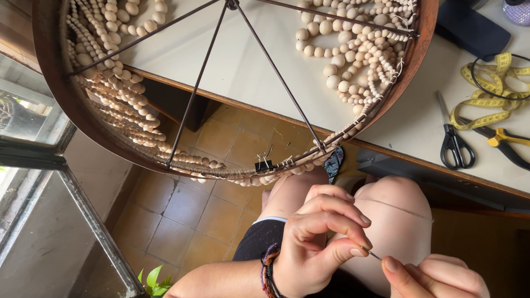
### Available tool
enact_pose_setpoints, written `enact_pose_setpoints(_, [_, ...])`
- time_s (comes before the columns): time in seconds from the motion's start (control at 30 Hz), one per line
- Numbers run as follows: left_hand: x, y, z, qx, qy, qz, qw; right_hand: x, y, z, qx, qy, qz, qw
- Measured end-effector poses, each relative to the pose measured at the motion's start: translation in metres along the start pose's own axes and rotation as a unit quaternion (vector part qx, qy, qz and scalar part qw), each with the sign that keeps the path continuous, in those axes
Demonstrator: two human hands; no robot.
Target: Secure strings of wooden beads to a circular frame using twine
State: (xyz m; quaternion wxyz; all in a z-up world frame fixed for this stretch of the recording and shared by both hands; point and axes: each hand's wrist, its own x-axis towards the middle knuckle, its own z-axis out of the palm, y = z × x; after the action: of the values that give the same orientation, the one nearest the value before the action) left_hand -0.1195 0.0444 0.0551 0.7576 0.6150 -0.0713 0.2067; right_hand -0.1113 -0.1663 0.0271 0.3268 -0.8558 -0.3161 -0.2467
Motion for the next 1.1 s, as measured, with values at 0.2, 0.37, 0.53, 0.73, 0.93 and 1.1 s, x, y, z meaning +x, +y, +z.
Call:
enact_pose_setpoints(0.2, [0.000, -0.002, 0.001, -0.022, 0.007, -0.014, 1.000, -0.007, -0.001, -0.002, 0.000, -0.015, 0.030, 0.999])
enact_pose_setpoints(0.37, [-0.001, -0.002, 0.002, -0.056, 0.017, -0.065, 0.996, 0.012, 0.007, 0.002, -0.003, -0.022, -0.063, 0.998])
enact_pose_setpoints(0.53, [-0.001, -0.013, 0.001, -0.094, 0.030, -0.076, 0.992, 0.013, 0.006, -0.004, -0.038, -0.049, -0.116, 0.991])
enact_pose_setpoints(0.73, [0.023, 0.003, -0.023, -0.043, -0.091, -0.096, 0.990, 0.068, -0.029, -0.012, 0.020, -0.040, 0.094, 0.995])
enact_pose_setpoints(0.93, [0.037, 0.005, -0.022, 0.136, -0.152, -0.060, 0.977, 0.076, -0.018, -0.003, 0.070, -0.018, 0.011, 0.997])
enact_pose_setpoints(1.1, [0.037, -0.008, -0.010, 0.080, -0.101, -0.055, 0.990, 0.078, -0.010, -0.007, 0.060, -0.061, -0.015, 0.996])
